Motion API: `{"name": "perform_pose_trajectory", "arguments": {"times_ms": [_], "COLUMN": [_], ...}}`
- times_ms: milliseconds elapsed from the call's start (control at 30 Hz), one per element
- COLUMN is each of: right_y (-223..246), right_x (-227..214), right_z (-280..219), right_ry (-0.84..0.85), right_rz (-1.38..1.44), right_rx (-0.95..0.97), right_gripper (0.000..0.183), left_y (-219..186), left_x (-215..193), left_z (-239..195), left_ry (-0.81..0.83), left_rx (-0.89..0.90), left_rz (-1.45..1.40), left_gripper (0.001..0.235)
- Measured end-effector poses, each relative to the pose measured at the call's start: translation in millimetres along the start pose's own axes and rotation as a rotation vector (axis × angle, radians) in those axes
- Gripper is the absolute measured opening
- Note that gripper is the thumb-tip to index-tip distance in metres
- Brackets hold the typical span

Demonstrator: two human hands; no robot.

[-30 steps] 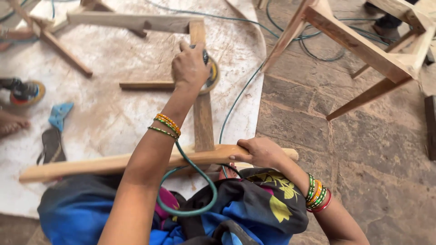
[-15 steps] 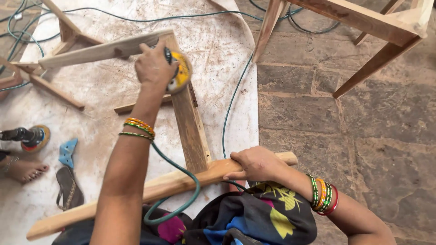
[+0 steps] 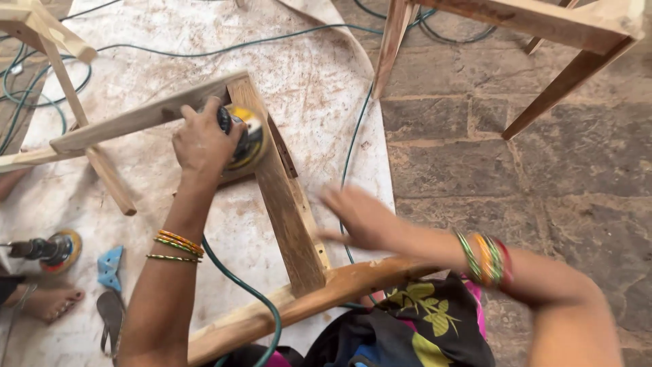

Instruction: The person sands the wooden frame of a chair with a power sander, moving the tool across the legs and rails while stabilizing the frame by hand.

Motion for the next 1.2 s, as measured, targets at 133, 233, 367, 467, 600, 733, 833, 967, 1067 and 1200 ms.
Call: {"name": "perform_pose_trajectory", "arguments": {"times_ms": [133, 233, 367, 467, 600, 733, 833, 967, 1067, 1200], "right_y": [-36.8, -47.4, -41.8, -48.4, -61.1, -76.9, -90.1, -90.8, -96.8, -102.9], "right_x": [-27.9, -9.0, 15.1, 20.7, 15.4, -0.6, -2.3, 1.6, 6.4, 9.3], "right_z": [155.4, 249.3, 285.0, 291.3, 297.2, 311.1, 318.3, 334.9, 343.0, 341.9], "right_ry": [-0.318, -0.161, -0.085, -0.126, -0.229, -0.260, -0.252, -0.298, -0.323, -0.363], "right_rz": [0.013, 0.193, -0.015, -0.031, -0.013, 0.045, 0.100, 0.084, 0.089, 0.020], "right_rx": [-0.325, -0.206, -0.016, 0.193, 0.243, 0.131, 0.148, 0.060, 0.103, 0.124], "right_gripper": [0.075, 0.061, 0.061, 0.060, 0.048, 0.041, 0.043, 0.043, 0.043, 0.047], "left_y": [-16.0, -23.2, -31.9, -37.5, -44.3, -51.6, -47.5, -39.4, -40.6, -41.5], "left_x": [13.5, 39.6, 60.2, 63.3, 64.8, 58.1, 64.3, 68.8, 71.1, 84.1], "left_z": [5.0, 23.7, 25.3, 40.3, 53.0, 86.8, 99.0, 113.6, 123.3, 121.1], "left_ry": [0.011, -0.207, -0.535, -0.342, -0.148, -0.206, -0.214, -0.222, -0.234, -0.204], "left_rx": [0.064, 0.182, 0.269, 0.350, 0.354, 0.281, 0.246, 0.226, 0.227, 0.200], "left_rz": [0.019, 0.080, 0.267, 0.148, 0.101, 0.079, 0.078, 0.072, 0.053, -0.026], "left_gripper": [0.057, 0.057, 0.056, 0.059, 0.054, 0.053, 0.052, 0.051, 0.050, 0.049]}}
Point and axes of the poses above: each hand's wrist, its own z-axis towards the middle knuckle, its own x-axis out of the palm, y = z × x, the point moved 4 cm from there along z, towards the middle knuckle, and after that the axes turned 15 degrees about z, right-handed, at the moved point
